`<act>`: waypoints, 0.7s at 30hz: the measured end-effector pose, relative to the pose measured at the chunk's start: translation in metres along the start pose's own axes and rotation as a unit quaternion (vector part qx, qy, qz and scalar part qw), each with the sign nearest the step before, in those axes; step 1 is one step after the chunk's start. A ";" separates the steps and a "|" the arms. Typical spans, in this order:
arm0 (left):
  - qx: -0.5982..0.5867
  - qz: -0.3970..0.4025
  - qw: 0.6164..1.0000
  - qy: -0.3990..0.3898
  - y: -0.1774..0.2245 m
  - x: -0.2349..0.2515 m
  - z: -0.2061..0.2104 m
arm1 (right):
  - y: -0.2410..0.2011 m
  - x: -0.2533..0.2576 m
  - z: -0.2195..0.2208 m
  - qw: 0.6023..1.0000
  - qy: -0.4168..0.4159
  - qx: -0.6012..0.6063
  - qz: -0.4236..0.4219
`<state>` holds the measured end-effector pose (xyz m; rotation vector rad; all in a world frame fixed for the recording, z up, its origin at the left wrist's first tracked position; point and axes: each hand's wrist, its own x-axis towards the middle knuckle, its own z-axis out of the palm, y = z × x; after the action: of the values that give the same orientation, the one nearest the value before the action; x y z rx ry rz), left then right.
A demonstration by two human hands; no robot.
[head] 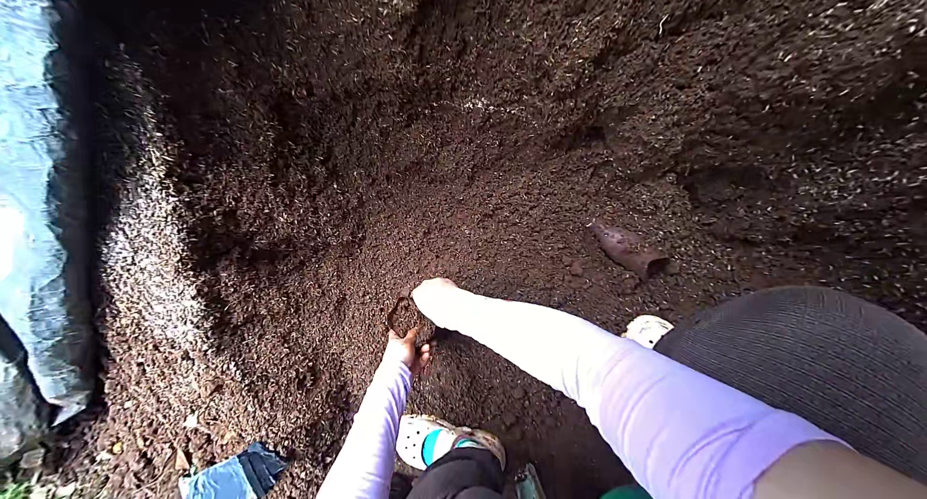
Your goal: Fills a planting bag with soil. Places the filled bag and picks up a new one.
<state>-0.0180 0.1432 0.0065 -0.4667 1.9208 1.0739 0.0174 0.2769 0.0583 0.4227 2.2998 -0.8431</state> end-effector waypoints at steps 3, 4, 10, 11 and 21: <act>0.038 -0.003 0.999 0.009 0.003 -0.003 -0.001 | 0.010 0.013 0.001 0.999 -0.005 -0.029 -0.033; 0.062 0.004 0.998 0.008 0.002 -0.003 -0.003 | 0.020 0.027 -0.001 0.998 -0.007 -0.026 -0.050; 0.155 0.008 0.987 -0.029 0.003 -0.014 -0.033 | 0.112 0.107 -0.042 0.984 0.105 0.119 -0.076; 0.148 0.007 0.989 -0.027 0.004 -0.017 -0.039 | 0.128 0.115 -0.047 0.986 0.119 0.108 -0.037; 0.089 0.070 0.993 -0.008 -0.002 -0.019 -0.063 | 0.128 0.069 0.052 0.989 -0.030 0.106 0.099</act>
<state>-0.0382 0.0887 0.0376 -0.2252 2.0383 0.9795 0.0529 0.3431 -0.0769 0.6973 2.0793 -0.9877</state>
